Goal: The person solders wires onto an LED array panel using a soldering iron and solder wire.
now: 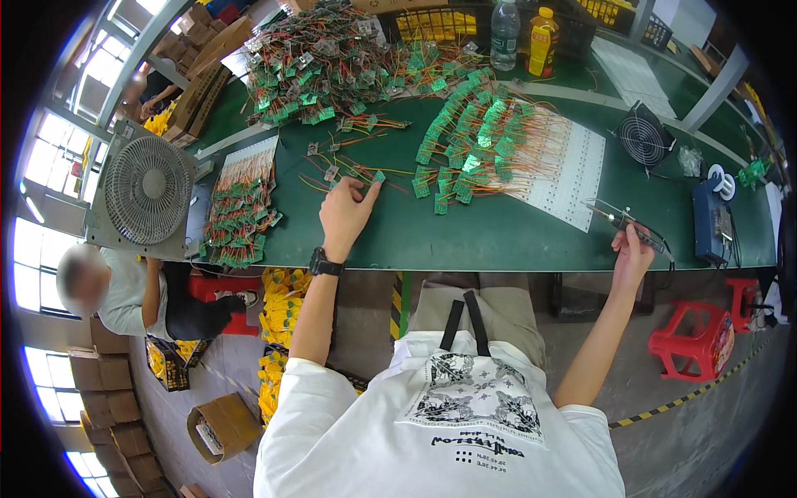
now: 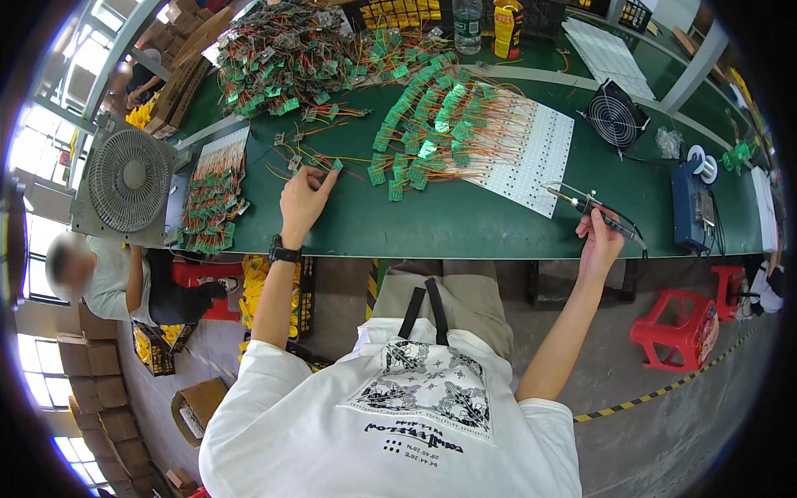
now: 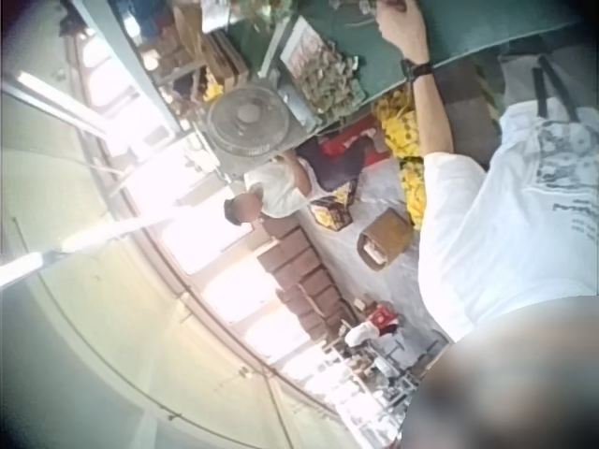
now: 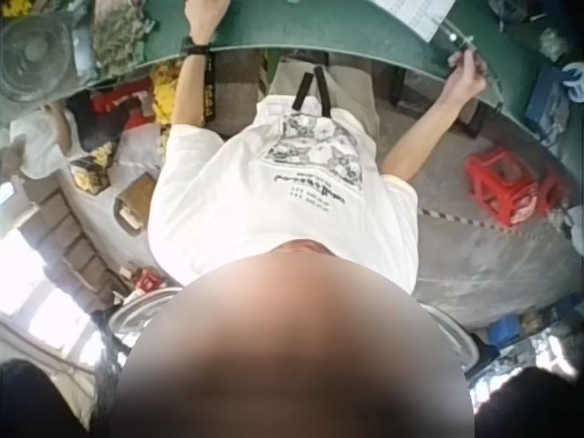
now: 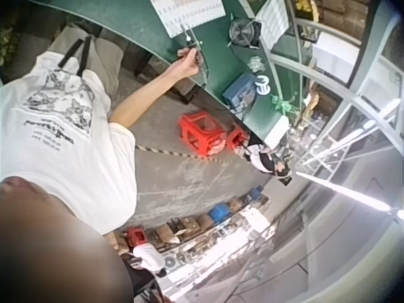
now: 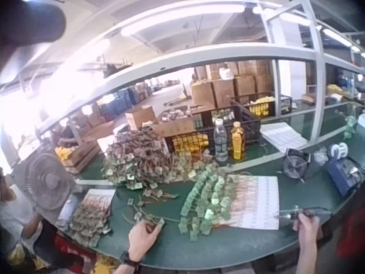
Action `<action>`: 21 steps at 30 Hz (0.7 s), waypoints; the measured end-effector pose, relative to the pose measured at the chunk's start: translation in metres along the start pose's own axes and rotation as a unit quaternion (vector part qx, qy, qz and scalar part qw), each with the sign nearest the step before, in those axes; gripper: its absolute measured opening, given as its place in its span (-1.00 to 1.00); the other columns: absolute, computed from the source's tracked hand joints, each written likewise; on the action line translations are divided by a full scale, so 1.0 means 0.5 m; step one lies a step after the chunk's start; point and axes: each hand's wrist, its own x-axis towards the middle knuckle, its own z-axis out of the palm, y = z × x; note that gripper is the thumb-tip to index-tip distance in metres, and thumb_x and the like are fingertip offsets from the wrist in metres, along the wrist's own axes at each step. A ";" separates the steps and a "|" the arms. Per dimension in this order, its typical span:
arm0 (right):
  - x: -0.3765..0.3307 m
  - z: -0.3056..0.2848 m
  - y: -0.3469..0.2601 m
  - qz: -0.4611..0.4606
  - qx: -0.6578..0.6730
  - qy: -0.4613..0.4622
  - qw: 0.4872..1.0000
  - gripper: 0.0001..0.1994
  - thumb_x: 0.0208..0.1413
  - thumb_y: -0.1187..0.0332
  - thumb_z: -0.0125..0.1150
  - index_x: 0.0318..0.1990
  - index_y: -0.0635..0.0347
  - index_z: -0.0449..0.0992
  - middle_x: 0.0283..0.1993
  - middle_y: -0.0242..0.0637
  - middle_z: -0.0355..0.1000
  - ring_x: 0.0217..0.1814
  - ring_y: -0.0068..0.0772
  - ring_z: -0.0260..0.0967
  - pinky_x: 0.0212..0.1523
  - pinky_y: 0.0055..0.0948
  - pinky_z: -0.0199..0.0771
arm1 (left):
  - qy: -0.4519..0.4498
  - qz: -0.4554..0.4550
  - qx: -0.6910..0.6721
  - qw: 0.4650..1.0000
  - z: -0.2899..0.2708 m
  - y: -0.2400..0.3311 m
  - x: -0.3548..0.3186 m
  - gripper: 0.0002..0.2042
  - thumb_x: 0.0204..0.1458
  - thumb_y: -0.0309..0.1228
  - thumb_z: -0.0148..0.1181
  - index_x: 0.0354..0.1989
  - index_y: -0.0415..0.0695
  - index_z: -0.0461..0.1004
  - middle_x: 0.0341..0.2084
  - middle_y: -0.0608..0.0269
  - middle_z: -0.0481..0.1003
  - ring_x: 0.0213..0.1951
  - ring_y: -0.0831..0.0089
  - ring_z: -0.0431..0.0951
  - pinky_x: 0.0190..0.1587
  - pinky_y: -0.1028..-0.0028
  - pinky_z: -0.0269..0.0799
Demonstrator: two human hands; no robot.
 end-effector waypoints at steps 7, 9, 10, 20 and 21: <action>0.000 0.008 -0.007 0.003 -0.006 0.000 1.000 -0.80 0.15 0.46 0.20 -0.12 0.39 0.51 -0.45 -0.25 0.46 -0.53 -0.51 0.36 -0.50 -0.59 0.29 | 0.052 -0.001 -0.026 0.998 0.064 -0.004 0.052 -0.67 0.01 -0.08 0.25 -0.33 -0.14 0.52 -0.51 0.27 0.46 -0.44 0.25 0.51 -0.36 0.30 0.42; 0.000 0.011 -0.005 0.003 -0.009 -0.002 1.000 -0.80 0.15 0.45 0.19 -0.12 0.38 0.51 -0.45 -0.25 0.46 -0.52 -0.50 0.36 -0.50 -0.59 0.29 | 0.023 0.007 -0.067 0.997 0.067 -0.016 0.059 -0.70 0.01 -0.15 0.26 -0.31 -0.16 0.53 -0.49 0.26 0.49 -0.43 0.27 0.53 -0.34 0.32 0.43; 0.000 0.010 -0.005 0.003 -0.010 0.001 1.000 -0.80 0.15 0.45 0.19 -0.12 0.38 0.51 -0.45 -0.25 0.46 -0.52 -0.50 0.36 -0.50 -0.59 0.29 | -0.005 0.014 -0.107 0.994 0.069 -0.019 0.062 -0.73 0.01 -0.21 0.27 -0.28 -0.19 0.53 -0.47 0.24 0.51 -0.42 0.29 0.54 -0.32 0.35 0.44; -0.001 0.004 0.000 0.006 -0.017 0.007 1.000 -0.79 0.15 0.47 0.19 -0.10 0.39 0.50 -0.45 -0.24 0.45 -0.52 -0.49 0.35 -0.50 -0.58 0.29 | -0.165 -0.127 -0.414 0.886 -0.033 -0.034 -0.009 -0.74 0.09 -0.49 0.17 -0.07 -0.38 0.48 -0.33 0.24 0.57 -0.26 0.51 0.57 -0.22 0.48 0.56; 0.000 0.006 -0.001 0.004 -0.013 0.005 1.000 -0.79 0.15 0.47 0.18 -0.10 0.40 0.50 -0.45 -0.24 0.45 -0.52 -0.49 0.35 -0.51 -0.58 0.29 | -0.165 -0.130 -0.412 0.887 -0.053 -0.027 -0.016 -0.74 0.09 -0.49 0.17 -0.07 -0.38 0.48 -0.33 0.24 0.57 -0.26 0.51 0.57 -0.22 0.48 0.56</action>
